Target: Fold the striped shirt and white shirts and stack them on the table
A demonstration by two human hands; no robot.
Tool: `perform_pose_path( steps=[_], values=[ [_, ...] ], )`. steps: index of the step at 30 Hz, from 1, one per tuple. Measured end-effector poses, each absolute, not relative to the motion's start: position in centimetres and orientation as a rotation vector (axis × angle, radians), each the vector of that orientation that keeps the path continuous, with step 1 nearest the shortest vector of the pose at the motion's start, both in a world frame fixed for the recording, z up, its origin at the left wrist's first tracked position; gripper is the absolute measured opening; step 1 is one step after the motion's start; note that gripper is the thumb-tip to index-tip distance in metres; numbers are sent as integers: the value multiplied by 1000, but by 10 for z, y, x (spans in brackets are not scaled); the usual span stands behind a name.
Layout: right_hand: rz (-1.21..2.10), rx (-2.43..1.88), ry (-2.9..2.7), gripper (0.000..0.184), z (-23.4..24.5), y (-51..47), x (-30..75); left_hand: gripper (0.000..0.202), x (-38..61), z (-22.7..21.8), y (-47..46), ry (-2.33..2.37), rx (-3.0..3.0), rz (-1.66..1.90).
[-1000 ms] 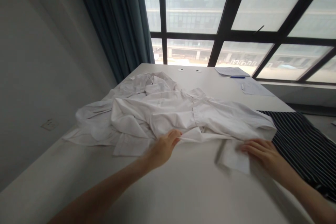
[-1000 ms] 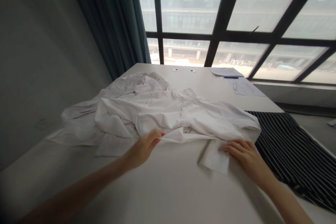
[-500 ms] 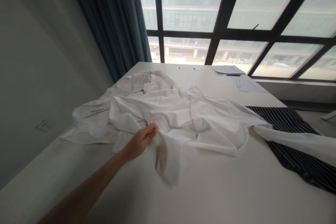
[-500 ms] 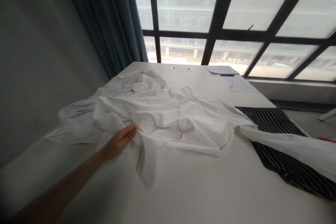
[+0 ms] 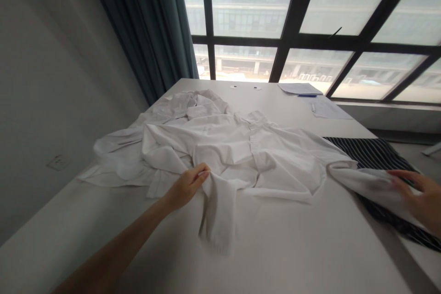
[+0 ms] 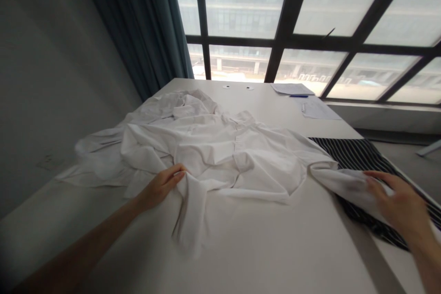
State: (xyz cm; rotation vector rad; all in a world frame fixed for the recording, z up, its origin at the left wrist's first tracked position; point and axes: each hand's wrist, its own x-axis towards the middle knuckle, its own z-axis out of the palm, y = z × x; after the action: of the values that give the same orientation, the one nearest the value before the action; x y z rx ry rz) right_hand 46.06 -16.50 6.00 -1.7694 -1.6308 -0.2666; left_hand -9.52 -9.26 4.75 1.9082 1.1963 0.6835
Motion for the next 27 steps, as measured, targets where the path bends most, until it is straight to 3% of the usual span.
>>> perform_pose_path(
  steps=[10,20,27],
  values=[
    [115,-1338,-2478,27,25,-161,281,35,-94,44,-100,1239,1772,790],
    [205,-1641,-1803,33,59,-137,333,37,-118,61,-115,1280,1758,891],
    [178,-1617,-2017,40,33,-133,351,32,-127,40,-116,1250,2102,607]
  ],
)
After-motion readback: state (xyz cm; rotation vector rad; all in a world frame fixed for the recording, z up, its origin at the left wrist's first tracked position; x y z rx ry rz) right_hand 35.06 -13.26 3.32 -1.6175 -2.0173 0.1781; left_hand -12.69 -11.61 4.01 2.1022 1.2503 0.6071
